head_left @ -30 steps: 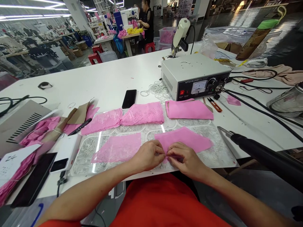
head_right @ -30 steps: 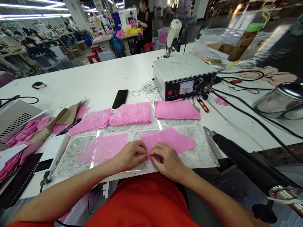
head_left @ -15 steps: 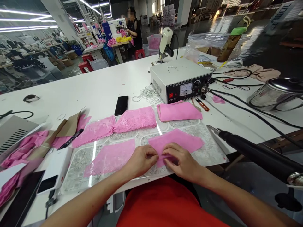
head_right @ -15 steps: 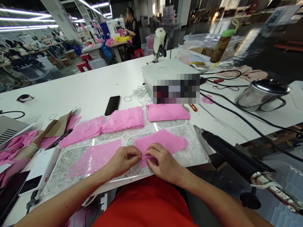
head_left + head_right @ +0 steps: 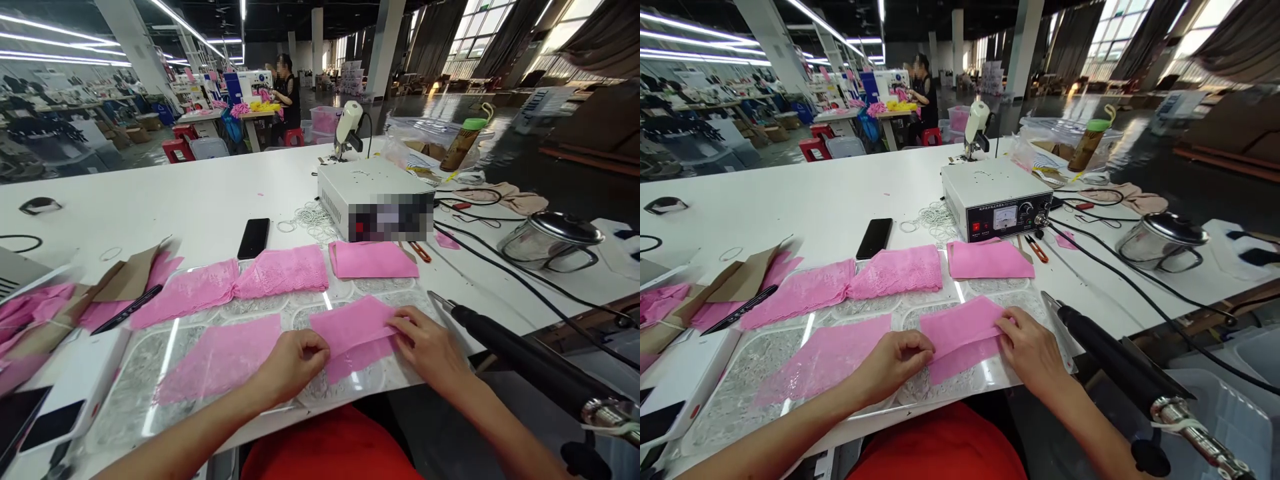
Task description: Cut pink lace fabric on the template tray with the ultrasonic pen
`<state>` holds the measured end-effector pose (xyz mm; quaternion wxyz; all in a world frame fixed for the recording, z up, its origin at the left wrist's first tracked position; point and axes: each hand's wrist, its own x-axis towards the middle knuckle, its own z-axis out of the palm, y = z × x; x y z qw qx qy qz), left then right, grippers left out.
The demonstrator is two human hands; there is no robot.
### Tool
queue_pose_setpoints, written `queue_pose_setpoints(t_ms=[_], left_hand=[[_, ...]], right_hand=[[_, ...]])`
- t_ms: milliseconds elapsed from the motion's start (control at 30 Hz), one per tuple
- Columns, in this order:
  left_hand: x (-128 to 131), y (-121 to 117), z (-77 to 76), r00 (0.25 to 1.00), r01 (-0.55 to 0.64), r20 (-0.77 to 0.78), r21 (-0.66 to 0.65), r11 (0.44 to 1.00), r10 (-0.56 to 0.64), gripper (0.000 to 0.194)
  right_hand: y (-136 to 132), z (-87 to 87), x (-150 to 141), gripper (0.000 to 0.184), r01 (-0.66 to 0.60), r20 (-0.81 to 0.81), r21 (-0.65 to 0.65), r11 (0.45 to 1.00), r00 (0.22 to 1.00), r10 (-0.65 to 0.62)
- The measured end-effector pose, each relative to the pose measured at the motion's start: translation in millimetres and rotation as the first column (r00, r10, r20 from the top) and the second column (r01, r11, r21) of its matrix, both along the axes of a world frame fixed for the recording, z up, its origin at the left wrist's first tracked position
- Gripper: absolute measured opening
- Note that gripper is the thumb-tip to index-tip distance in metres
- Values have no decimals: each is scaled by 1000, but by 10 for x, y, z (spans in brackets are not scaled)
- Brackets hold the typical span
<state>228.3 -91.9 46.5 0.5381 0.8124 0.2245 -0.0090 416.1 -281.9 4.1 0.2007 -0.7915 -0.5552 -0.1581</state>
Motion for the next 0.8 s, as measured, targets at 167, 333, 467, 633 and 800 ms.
queue_pose_setpoints(t_ms=[167,333,467,633,800], left_hand=[[17,15,-23,998,-65,12,-126,990,67,10],[-35,178,59,980,-192,-28,-422,886,199,27],[-255,438,133,944,-301,-75,-595,745,322,54],[-640,667,124,897,-404,-110,-600,691,429,59],[-865,717,58,900,-423,-124,-477,771,417,34]], right_hand=[[152,83,17,27,26,32,84,996,999,-28],[655,374,-258,28,-219,-32,178,959,973,228],[1184,560,-776,31,-531,-57,181,828,835,548],[1579,622,-1281,33,-819,-195,175,547,515,834],[1536,599,-941,25,-621,-432,163,767,654,621]])
